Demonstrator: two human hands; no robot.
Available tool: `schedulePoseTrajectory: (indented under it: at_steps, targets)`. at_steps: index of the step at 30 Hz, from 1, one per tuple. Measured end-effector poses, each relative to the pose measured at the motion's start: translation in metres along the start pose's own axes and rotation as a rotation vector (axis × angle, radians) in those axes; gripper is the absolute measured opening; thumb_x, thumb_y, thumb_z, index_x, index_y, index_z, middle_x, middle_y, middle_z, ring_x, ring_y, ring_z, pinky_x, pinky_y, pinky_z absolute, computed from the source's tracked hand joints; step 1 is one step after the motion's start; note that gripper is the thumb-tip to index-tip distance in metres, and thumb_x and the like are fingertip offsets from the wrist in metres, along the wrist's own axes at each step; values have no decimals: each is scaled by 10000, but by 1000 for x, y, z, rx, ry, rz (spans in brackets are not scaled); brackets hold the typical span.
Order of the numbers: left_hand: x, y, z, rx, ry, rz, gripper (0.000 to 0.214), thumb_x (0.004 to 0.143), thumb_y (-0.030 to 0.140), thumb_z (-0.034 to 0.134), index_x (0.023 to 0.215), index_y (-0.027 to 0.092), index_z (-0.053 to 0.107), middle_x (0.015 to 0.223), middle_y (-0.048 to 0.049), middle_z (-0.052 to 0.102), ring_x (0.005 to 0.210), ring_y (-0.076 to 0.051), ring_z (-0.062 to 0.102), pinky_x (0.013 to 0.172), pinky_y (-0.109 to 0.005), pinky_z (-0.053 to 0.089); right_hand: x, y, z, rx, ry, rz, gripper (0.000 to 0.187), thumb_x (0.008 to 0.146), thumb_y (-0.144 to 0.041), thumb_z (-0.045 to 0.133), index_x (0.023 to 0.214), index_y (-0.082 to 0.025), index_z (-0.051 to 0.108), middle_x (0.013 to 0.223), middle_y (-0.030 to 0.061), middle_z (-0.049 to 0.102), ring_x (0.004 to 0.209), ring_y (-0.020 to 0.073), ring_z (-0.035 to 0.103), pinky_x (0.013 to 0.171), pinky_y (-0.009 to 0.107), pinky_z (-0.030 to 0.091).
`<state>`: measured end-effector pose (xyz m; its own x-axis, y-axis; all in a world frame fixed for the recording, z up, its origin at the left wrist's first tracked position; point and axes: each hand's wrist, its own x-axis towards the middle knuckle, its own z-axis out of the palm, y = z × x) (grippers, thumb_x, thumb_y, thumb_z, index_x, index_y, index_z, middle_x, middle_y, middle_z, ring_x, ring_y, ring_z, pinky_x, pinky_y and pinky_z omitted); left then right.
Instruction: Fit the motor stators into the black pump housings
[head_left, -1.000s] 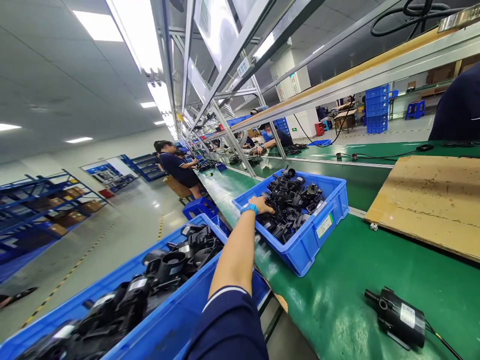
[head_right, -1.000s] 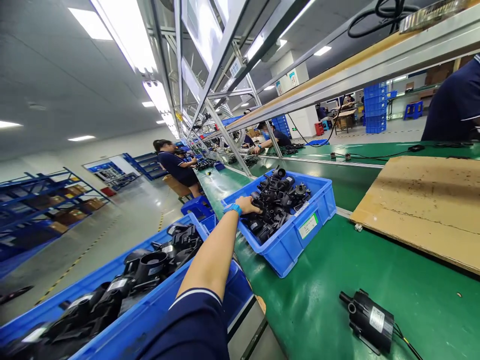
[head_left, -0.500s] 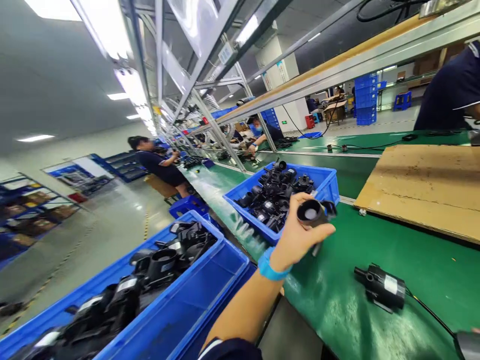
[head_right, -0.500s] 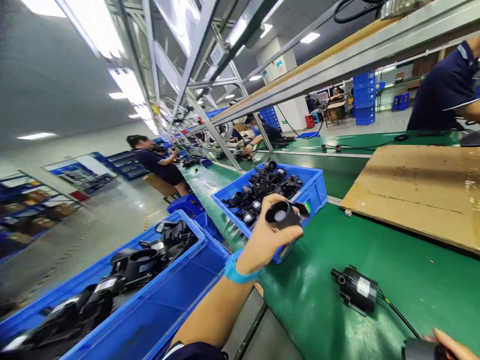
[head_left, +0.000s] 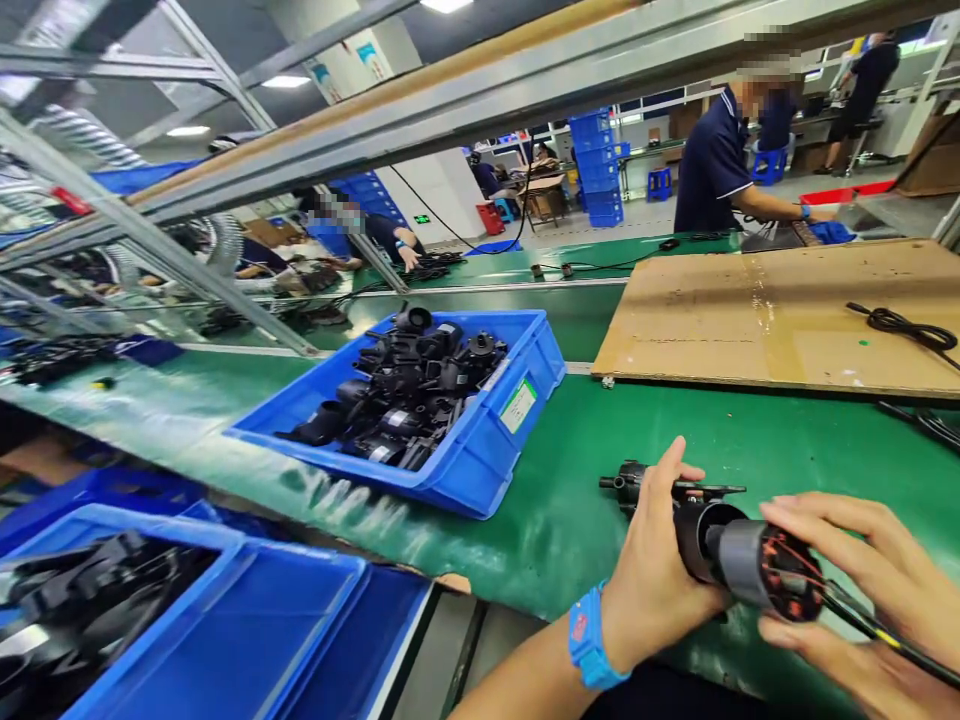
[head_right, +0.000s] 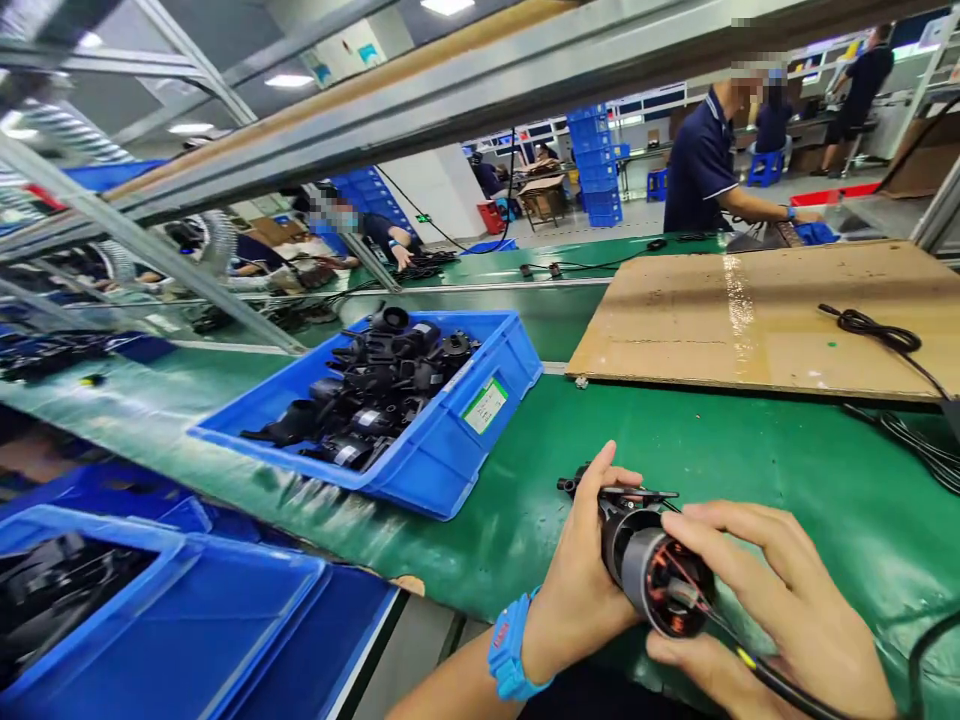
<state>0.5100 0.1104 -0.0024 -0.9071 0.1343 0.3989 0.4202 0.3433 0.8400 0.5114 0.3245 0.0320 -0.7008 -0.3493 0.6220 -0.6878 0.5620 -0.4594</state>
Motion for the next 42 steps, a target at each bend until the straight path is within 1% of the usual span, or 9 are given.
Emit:
schedulePoseTrajectory:
  at_steps: [9, 16, 21, 26, 30, 33, 35, 37, 42]
  targets:
    - [-10, 1, 10, -108, -17, -52, 1161, 703, 241, 886, 1613, 347, 173, 1295, -78, 529, 1142, -268, 591, 1078, -456, 462, 1, 0, 7, -101, -71, -143, 446, 1028, -499, 541, 1412, -274, 573, 1329, 72, 611, 1177, 227, 594, 903, 330, 585]
    - [-15, 2, 7, -152, -3, -87, 1207, 660, 305, 908, 1610, 301, 164, 1308, -102, 522, 1179, -288, 579, 1115, -465, 438, -8, 2, 14, -131, -153, -243, 747, 943, -534, 675, 1562, -223, 398, 1556, 133, 436, 1307, 310, 502, 986, 437, 540]
    - [-32, -16, 16, -171, -32, -111, 998, 796, 329, 779, 1597, 303, 184, 1390, -131, 496, 1249, -311, 563, 1126, -506, 445, -15, 5, 39, -137, 0, -312, 414, 930, -362, 714, 1307, -215, 627, 1326, 115, 650, 1187, 301, 574, 985, 471, 491]
    - [-44, -45, 28, -28, -216, -277, 822, 787, 183, 657, 1534, 303, 335, 1548, -126, 389, 1470, -331, 384, 1237, -558, 322, -24, 18, 70, -145, -71, -150, 276, 1011, -349, 563, 1162, -138, 656, 1238, 156, 696, 997, 259, 672, 829, 433, 589]
    - [-22, -31, 0, -18, -313, -290, 683, 809, 211, 690, 1431, 300, 421, 1550, -133, 419, 1461, -325, 417, 1221, -562, 342, -43, 5, 57, -127, -114, 4, 479, 998, -345, 541, 1425, -127, 539, 1427, 185, 579, 1238, 288, 614, 960, 427, 593]
    - [22, -8, -47, 38, -473, -233, 586, 789, 343, 806, 1319, 288, 563, 1562, -141, 436, 1450, -366, 430, 1194, -557, 366, -57, -5, 18, 68, -237, 62, 541, 997, -426, 566, 1502, -240, 507, 1246, 98, 702, 1113, 239, 686, 890, 330, 617]
    - [60, 0, -78, 62, -536, -206, 556, 765, 394, 837, 1258, 264, 615, 1517, -142, 500, 1401, -370, 489, 1172, -532, 395, -59, 12, -19, 165, -234, 139, 327, 1005, -431, 576, 1300, -332, 678, 975, 21, 758, 869, 207, 730, 742, 297, 623]
    - [99, -6, -100, 90, -553, -231, 563, 754, 439, 834, 1238, 238, 628, 1436, -129, 577, 1295, -346, 577, 1117, -493, 456, -52, 59, -57, 6, -78, 356, 273, 1003, -516, 575, 1133, -339, 737, 1011, 24, 760, 804, 221, 728, 679, 334, 606]
    - [167, -52, -114, 199, -691, -436, 685, 749, 671, 733, 1195, 157, 648, 1024, -86, 717, 802, -215, 679, 625, -296, 557, -19, 212, -102, -681, 83, 699, 779, 923, -774, 475, 1313, -114, 612, 1017, 276, 702, 843, 375, 713, 692, 487, 502]
